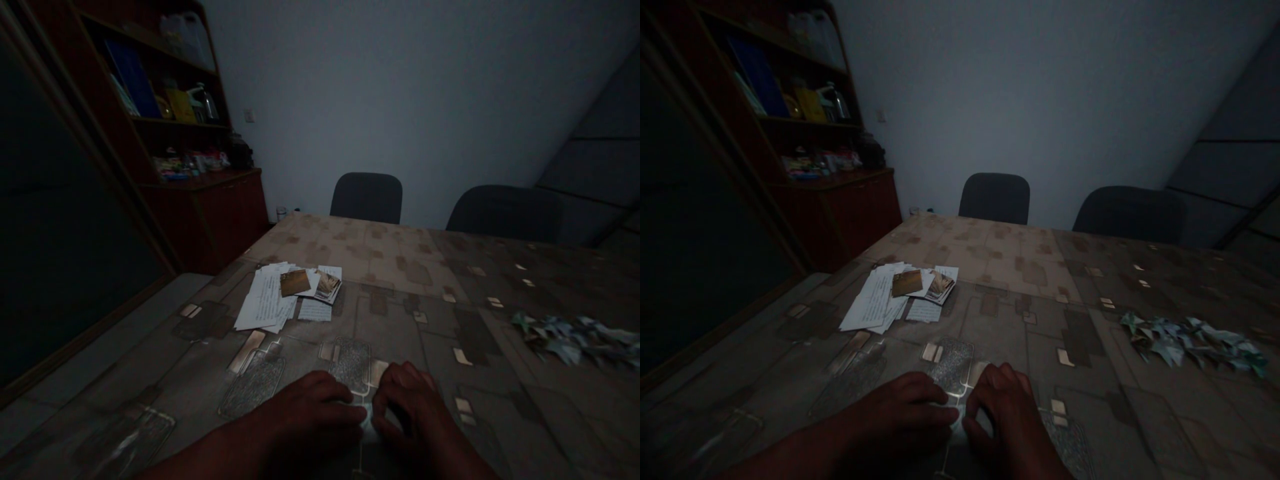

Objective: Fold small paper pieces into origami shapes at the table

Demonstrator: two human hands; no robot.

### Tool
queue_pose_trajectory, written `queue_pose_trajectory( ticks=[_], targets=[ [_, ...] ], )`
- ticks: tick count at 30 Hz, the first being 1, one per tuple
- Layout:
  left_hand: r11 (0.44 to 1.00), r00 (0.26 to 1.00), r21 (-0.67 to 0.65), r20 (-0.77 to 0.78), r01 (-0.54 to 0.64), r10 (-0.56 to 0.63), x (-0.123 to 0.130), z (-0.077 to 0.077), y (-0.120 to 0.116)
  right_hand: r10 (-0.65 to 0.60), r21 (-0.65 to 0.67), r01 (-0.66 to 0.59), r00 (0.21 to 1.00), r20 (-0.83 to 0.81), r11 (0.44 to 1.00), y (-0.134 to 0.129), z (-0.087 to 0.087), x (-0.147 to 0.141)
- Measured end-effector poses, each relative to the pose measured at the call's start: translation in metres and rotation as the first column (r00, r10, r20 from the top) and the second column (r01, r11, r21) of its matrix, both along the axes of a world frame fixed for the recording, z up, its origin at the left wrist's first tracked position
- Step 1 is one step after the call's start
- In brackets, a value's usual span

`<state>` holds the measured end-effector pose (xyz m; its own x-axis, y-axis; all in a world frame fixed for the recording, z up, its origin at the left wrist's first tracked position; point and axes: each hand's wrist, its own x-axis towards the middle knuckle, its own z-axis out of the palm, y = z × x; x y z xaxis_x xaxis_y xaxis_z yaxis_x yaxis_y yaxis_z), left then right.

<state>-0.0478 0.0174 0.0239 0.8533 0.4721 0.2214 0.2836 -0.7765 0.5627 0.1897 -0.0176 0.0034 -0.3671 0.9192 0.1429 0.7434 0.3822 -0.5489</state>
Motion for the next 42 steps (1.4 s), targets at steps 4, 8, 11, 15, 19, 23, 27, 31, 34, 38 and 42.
queue_pose_trajectory(
  ticks=[4, 8, 11, 15, 19, 23, 27, 31, 34, 38, 42],
  targets=[
    [0.997, 1.0, -0.074, 0.009, -0.01, 0.011, 0.001, 0.001, 0.0, -0.012, 0.014, 0.012, 1.0, 0.003, 1.0, 0.0, 0.0, -0.001],
    [0.998, 0.999, -0.036, -0.017, 0.048, -0.049, 0.003, -0.003, 0.0, -0.018, 0.01, 0.018, 1.0, 0.0, 1.0, 0.001, -0.001, -0.001],
    [1.0, 1.0, 0.009, 0.026, -0.006, 0.006, 0.005, -0.014, 0.0, -0.006, 0.022, 0.006, 1.0, 0.011, 1.0, 0.001, -0.004, 0.0],
    [0.999, 0.998, 0.012, 0.033, -0.046, 0.046, 0.008, -0.028, 0.0, -0.011, 0.006, 0.01, 1.0, 0.018, 1.0, 0.0, -0.006, 0.001],
    [0.995, 0.995, 0.019, 0.002, -0.102, 0.102, 0.011, -0.03, 0.0, 0.004, -0.053, -0.003, 1.0, 0.017, 0.999, 0.001, -0.002, 0.004],
    [0.989, 0.989, -0.025, 0.011, -0.146, 0.146, 0.012, -0.026, -0.002, -0.01, -0.084, 0.008, 1.0, -0.024, 0.996, 0.001, 0.0, 0.004],
    [0.987, 0.987, -0.038, 0.009, -0.159, 0.159, 0.012, -0.024, -0.003, -0.028, -0.042, 0.028, 0.999, -0.02, 0.999, 0.0, -0.004, 0.001],
    [0.988, 0.989, -0.043, -0.009, -0.145, 0.145, 0.012, -0.021, -0.004, -0.067, 0.036, 0.067, 0.998, 0.009, 0.997, -0.002, -0.011, -0.001],
    [0.991, 0.993, -0.056, -0.021, -0.12, 0.119, 0.011, -0.018, -0.004, -0.062, 0.013, 0.062, 0.998, 0.004, 0.998, -0.003, -0.01, -0.002],
    [0.989, 0.991, -0.065, -0.038, -0.131, 0.128, 0.008, -0.021, -0.004, -0.113, -0.042, 0.112, 0.994, -0.003, 0.993, -0.002, -0.003, -0.003],
    [0.985, 0.986, -0.069, -0.065, -0.158, 0.154, 0.006, -0.027, -0.002, -0.079, -0.094, 0.079, 0.997, 0.01, 0.992, 0.002, -0.003, -0.002]
  ],
)
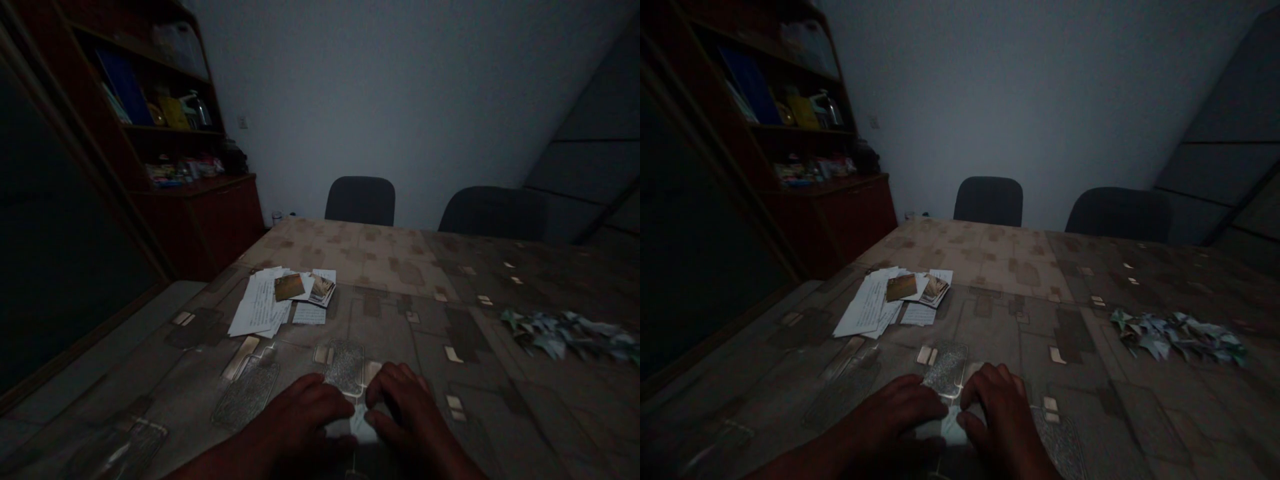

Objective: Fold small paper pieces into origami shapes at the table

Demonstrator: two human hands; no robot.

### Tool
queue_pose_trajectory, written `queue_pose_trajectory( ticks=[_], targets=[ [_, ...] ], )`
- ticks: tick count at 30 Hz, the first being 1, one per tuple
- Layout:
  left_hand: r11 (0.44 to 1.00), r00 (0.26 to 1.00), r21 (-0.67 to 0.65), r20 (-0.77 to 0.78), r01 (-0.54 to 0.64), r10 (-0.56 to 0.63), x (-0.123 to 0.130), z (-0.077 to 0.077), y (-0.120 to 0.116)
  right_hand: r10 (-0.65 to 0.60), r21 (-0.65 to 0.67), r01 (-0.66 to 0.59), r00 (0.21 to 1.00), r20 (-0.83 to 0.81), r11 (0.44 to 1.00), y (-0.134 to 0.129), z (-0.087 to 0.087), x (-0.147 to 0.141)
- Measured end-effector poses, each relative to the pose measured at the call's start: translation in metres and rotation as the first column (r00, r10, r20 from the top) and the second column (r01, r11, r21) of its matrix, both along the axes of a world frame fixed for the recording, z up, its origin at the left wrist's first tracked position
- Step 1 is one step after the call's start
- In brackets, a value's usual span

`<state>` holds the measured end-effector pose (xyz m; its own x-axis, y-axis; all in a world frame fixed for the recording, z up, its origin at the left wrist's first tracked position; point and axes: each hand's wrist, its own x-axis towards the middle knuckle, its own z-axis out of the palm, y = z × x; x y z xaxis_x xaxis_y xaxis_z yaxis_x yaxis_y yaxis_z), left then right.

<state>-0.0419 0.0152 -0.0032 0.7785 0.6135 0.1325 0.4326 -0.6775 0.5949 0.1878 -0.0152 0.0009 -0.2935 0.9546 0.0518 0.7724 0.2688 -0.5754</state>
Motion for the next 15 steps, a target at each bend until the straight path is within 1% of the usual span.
queue_pose_trajectory(
  ticks=[3, 8, 10, 15],
  targets=[
    [1.0, 1.0, -0.002, -0.012, 0.022, -0.022, 0.0002, -0.0016, 0.0006, -0.003, 0.016, 0.003, 1.0, -0.003, 1.0, 0.0002, -0.0028, 0.0],
    [1.0, 1.0, 0.013, -0.015, -0.019, 0.02, 0.0016, 0.0001, -0.0013, -0.055, 0.087, 0.053, 0.998, 0.018, 0.995, -0.0047, -0.0019, -0.0063],
    [1.0, 1.0, 0.014, -0.009, -0.007, 0.007, 0.0008, 0.0004, -0.0017, -0.068, 0.112, 0.066, 0.998, 0.008, 0.992, -0.0058, -0.0008, -0.0081],
    [0.999, 0.999, 0.032, 0.031, 0.009, -0.01, -0.0021, -0.0048, -0.0017, -0.03, 0.104, 0.032, 0.999, -0.023, 0.994, -0.0021, -0.0033, -0.0048]
  ],
)
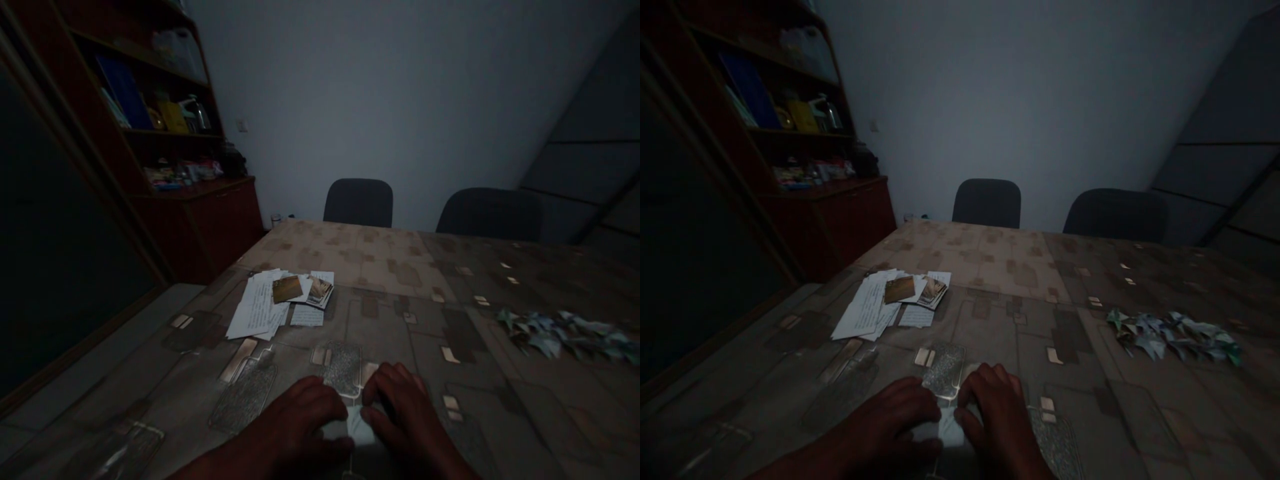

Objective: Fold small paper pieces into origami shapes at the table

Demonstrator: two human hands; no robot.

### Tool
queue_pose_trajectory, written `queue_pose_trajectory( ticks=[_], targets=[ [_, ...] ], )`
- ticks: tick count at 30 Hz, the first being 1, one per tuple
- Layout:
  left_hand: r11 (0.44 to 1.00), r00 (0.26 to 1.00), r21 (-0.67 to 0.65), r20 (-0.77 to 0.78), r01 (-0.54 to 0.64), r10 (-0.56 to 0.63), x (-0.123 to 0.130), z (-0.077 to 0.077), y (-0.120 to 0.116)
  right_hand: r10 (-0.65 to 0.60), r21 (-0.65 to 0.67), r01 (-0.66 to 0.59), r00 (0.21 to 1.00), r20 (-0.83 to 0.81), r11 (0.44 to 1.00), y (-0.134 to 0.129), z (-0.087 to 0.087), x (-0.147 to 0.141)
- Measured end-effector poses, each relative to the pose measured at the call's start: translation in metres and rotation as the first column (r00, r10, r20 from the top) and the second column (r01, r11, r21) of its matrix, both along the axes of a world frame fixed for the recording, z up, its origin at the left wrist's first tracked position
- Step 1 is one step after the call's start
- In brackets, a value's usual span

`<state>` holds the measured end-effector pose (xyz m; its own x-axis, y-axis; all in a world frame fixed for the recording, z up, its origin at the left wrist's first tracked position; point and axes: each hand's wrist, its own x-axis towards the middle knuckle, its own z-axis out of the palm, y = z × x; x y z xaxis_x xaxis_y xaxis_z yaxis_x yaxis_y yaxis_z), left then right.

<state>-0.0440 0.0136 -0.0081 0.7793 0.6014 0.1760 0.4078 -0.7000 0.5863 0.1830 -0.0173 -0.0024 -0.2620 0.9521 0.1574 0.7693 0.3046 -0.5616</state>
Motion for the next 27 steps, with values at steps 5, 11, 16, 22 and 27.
queue_pose_trajectory(
  ticks=[5, 11, 16, 22, 27],
  targets=[
    [0.996, 0.995, 0.086, 0.095, -0.005, -0.003, 0.002, -0.011, 0.001, 0.062, -0.013, -0.062, 0.998, -0.002, 0.998, 0.003, -0.003, 0.006],
    [0.991, 0.995, 0.134, 0.101, -0.013, -0.001, 0.003, -0.018, 0.003, 0.106, -0.006, -0.107, 0.994, -0.013, 0.994, 0.0, 0.0, 0.006],
    [0.992, 0.994, 0.124, 0.112, -0.008, -0.006, 0.003, -0.016, 0.003, 0.064, -0.021, -0.063, 0.997, 0.052, 0.998, -0.001, 0.003, 0.003],
    [0.961, 0.978, 0.267, 0.175, 0.066, -0.115, 0.002, -0.002, 0.005, 0.108, -0.005, -0.109, 0.992, -0.06, 0.994, 0.004, 0.001, 0.006],
    [0.991, 0.97, 0.129, 0.242, -0.029, -0.003, -0.009, 0.008, 0.004, 0.155, 0.14, -0.112, 0.926, -0.344, 0.984, 0.004, 0.006, 0.008]
  ],
)
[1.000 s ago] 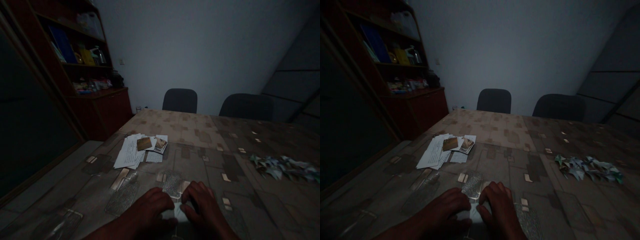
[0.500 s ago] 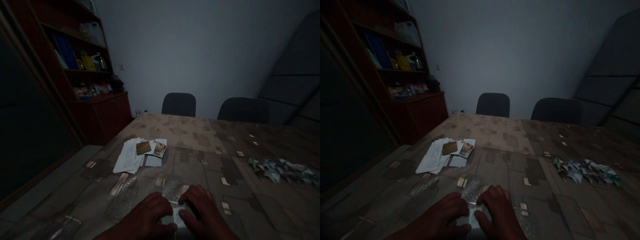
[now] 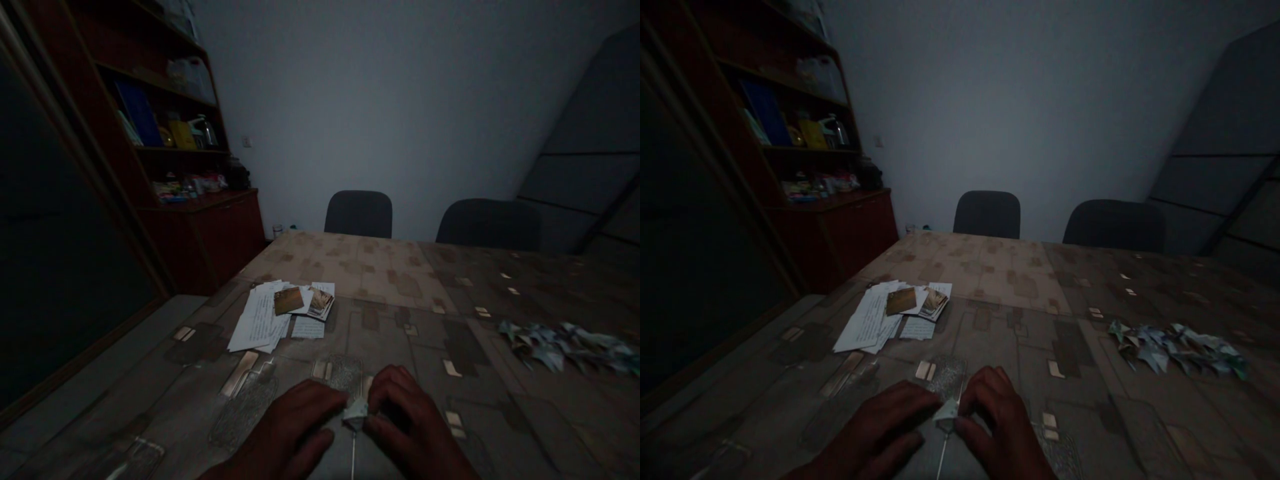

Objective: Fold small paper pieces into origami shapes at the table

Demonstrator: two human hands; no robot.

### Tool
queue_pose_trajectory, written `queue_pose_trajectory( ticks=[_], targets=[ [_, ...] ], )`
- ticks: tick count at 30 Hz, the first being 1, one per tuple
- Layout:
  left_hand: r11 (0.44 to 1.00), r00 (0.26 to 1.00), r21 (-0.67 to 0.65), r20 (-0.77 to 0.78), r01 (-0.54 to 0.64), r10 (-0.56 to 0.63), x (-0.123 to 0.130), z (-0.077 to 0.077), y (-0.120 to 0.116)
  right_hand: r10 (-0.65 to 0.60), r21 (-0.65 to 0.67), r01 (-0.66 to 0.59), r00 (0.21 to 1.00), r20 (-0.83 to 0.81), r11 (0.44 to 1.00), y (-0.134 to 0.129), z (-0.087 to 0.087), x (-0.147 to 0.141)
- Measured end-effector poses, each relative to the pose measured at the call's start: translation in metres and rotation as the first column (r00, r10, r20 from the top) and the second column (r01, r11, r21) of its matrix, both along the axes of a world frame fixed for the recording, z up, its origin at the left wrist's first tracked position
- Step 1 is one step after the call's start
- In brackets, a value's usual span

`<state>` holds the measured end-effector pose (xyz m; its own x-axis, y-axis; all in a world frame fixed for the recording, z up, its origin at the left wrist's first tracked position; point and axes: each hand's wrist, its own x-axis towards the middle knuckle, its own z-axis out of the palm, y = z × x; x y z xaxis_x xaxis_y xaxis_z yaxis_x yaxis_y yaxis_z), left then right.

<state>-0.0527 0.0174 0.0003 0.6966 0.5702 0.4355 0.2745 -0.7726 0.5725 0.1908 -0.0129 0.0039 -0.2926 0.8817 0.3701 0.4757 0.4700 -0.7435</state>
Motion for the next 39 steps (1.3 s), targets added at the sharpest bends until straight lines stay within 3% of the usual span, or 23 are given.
queue_pose_trajectory(
  ticks=[2, 5, 8, 15, 20, 22, 24, 27, 32, 36, 39],
  targets=[
    [0.986, 0.992, -0.129, 0.053, -0.109, 0.117, 0.001, 0.003, -0.001, -0.015, 0.06, 0.018, 0.998, -0.058, 0.998, -0.001, 0.004, 0.0],
    [0.933, 0.975, -0.333, 0.125, -0.136, 0.186, 0.013, 0.011, -0.002, -0.009, 0.128, 0.019, 0.997, -0.076, 0.992, -0.002, 0.007, -0.001],
    [0.928, 0.963, -0.342, 0.165, -0.148, 0.214, 0.027, 0.02, -0.002, 0.007, 0.163, 0.005, 0.998, -0.068, 0.987, -0.003, 0.008, -0.003],
    [0.991, 0.95, -0.069, 0.286, -0.112, 0.127, 0.035, 0.025, -0.001, 0.019, 0.257, -0.012, 0.999, -0.025, 0.966, -0.002, 0.01, -0.002],
    [0.984, 0.96, 0.16, 0.277, -0.081, 0.034, 0.035, 0.026, -0.001, 0.042, 0.341, -0.053, 0.998, 0.04, 0.939, -0.002, 0.011, 0.0],
    [0.944, 0.974, 0.32, 0.227, -0.084, 0.009, 0.035, 0.025, 0.0, 0.026, 0.346, -0.047, 0.997, 0.066, 0.937, -0.003, 0.01, 0.002],
    [0.866, 0.984, 0.492, 0.176, -0.089, 0.001, 0.035, 0.022, 0.0, 0.012, 0.347, -0.053, 0.993, 0.119, 0.936, -0.003, 0.01, 0.005],
    [0.777, 0.996, 0.626, 0.082, -0.071, 0.025, 0.036, 0.016, 0.0, 0.011, 0.37, -0.118, 0.961, 0.277, 0.921, -0.002, 0.007, 0.01],
    [0.755, 0.998, 0.656, -0.04, -0.006, 0.043, 0.039, 0.006, -0.001, -0.031, 0.44, -0.218, 0.869, 0.493, 0.871, 0.004, -0.005, 0.015],
    [0.819, 0.981, 0.56, -0.191, 0.127, -0.022, 0.036, -0.003, 0.0, -0.01, 0.427, -0.26, 0.845, 0.534, 0.866, 0.005, -0.008, 0.018],
    [0.874, 0.969, 0.459, -0.243, 0.162, -0.052, 0.029, -0.005, -0.001, 0.038, 0.387, -0.288, 0.84, 0.541, 0.876, 0.004, -0.002, 0.022]
  ],
)
